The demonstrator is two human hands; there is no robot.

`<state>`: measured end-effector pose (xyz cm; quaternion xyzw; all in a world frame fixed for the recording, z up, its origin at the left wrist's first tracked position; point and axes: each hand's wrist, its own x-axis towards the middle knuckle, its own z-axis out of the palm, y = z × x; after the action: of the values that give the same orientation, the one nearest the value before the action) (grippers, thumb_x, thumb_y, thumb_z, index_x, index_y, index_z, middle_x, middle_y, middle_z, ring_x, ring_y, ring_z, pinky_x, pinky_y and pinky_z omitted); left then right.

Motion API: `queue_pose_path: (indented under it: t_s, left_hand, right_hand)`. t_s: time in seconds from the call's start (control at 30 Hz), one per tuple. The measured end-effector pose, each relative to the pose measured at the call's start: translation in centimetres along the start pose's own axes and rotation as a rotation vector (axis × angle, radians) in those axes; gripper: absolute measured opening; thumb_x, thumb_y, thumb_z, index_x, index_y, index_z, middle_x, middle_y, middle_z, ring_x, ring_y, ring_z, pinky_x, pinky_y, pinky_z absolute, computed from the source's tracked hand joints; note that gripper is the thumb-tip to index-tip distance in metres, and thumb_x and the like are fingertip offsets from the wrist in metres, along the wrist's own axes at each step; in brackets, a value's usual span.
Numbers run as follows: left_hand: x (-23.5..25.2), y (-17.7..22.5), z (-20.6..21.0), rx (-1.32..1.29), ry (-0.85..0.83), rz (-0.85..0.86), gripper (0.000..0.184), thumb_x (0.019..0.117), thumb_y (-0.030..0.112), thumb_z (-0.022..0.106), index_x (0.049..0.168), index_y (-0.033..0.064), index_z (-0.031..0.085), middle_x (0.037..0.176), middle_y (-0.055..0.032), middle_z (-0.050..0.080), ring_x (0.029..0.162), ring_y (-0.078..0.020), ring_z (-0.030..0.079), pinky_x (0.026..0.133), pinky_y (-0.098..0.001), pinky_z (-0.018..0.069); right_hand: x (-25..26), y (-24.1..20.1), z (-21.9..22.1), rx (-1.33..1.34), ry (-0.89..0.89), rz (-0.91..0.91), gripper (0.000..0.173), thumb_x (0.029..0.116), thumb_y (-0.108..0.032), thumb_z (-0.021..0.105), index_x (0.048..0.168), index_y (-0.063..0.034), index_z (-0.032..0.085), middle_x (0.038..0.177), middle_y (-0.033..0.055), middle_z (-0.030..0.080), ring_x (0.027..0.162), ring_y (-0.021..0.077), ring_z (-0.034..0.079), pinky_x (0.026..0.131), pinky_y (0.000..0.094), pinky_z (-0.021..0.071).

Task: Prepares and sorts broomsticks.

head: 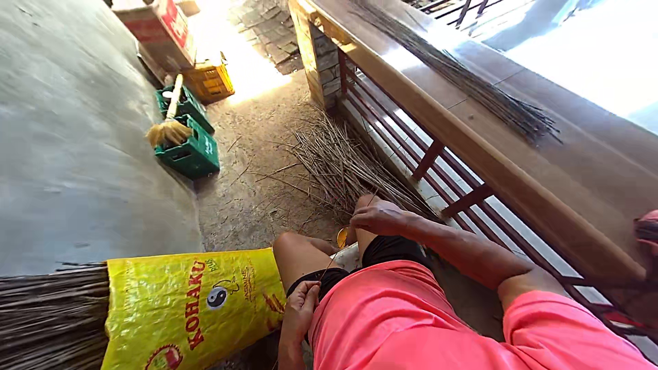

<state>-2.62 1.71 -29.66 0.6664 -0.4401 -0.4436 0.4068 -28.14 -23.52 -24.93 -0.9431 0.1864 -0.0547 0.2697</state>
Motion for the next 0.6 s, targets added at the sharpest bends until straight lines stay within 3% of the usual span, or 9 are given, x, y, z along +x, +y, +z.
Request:
queue_pose_path:
  t_s: [0.2,0.4,0.47,0.53,0.6]
  left_hand:
    - [0.3,0.5,-0.8,0.071,0.034,0.076,0.021,0.1002,0.012,0.053,0.105,0.0016,0.071,0.07,0.0063,0.062,0.058,0.0012,0.054,0.058,-0.0151,0.047]
    - [1.8,1.7,-1.6,0.184,0.031,0.161,0.023,0.0996,0.016,0.054,0.104,0.0023,0.072,0.071,0.0072,0.063,0.059,0.004,0.056,0.06,-0.0129,0.0485]
    - [2.4,2.5,-1.6,0.229,0.075,0.205,0.025,0.0993,0.018,0.055,0.109,0.0012,0.072,0.077,0.0034,0.067,0.064,0.0014,0.06,0.062,-0.0155,0.0514]
    - [2.9,3.3,-1.9,0.297,0.195,0.335,0.033,0.0994,0.018,0.059,0.121,-0.0051,0.068,0.103,-0.0115,0.073,0.091,-0.0102,0.07,0.084,-0.0279,0.0579]
    - [3.1,4.4,-2.4,0.323,0.359,0.523,0.038,0.1017,0.021,0.059,0.126,-0.0066,0.065,0.129,-0.0192,0.065,0.124,-0.0191,0.061,0.106,-0.0357,0.0496]
  right_hand:
    - [-2.3,1.6,-1.4,-0.045,0.07,0.006,0.031,0.1093,-0.025,0.048,0.117,-0.005,0.071,0.115,0.014,0.072,0.098,0.0311,0.072,0.083,0.0515,0.0575]
    - [-4.8,2.4,-4.0,-0.174,0.229,0.03,0.024,0.105,-0.02,0.057,0.109,-0.0056,0.075,0.105,0.0134,0.072,0.078,0.031,0.071,0.067,0.0504,0.0584]
    - [-5.7,2.8,-5.0,-0.22,0.307,0.038,0.021,0.1027,-0.017,0.059,0.109,-0.0065,0.076,0.1,0.0137,0.072,0.076,0.0306,0.07,0.065,0.0499,0.0581]
    - [-6.6,3.5,-6.2,-0.314,0.42,0.04,0.019,0.0997,-0.013,0.061,0.11,-0.0071,0.076,0.098,0.013,0.073,0.076,0.0295,0.071,0.066,0.0479,0.0596]
    - [-7.7,4.4,-7.9,-0.401,0.546,0.078,0.02,0.098,-0.012,0.061,0.109,-0.0064,0.077,0.1,0.0136,0.074,0.078,0.0303,0.073,0.067,0.048,0.0609]
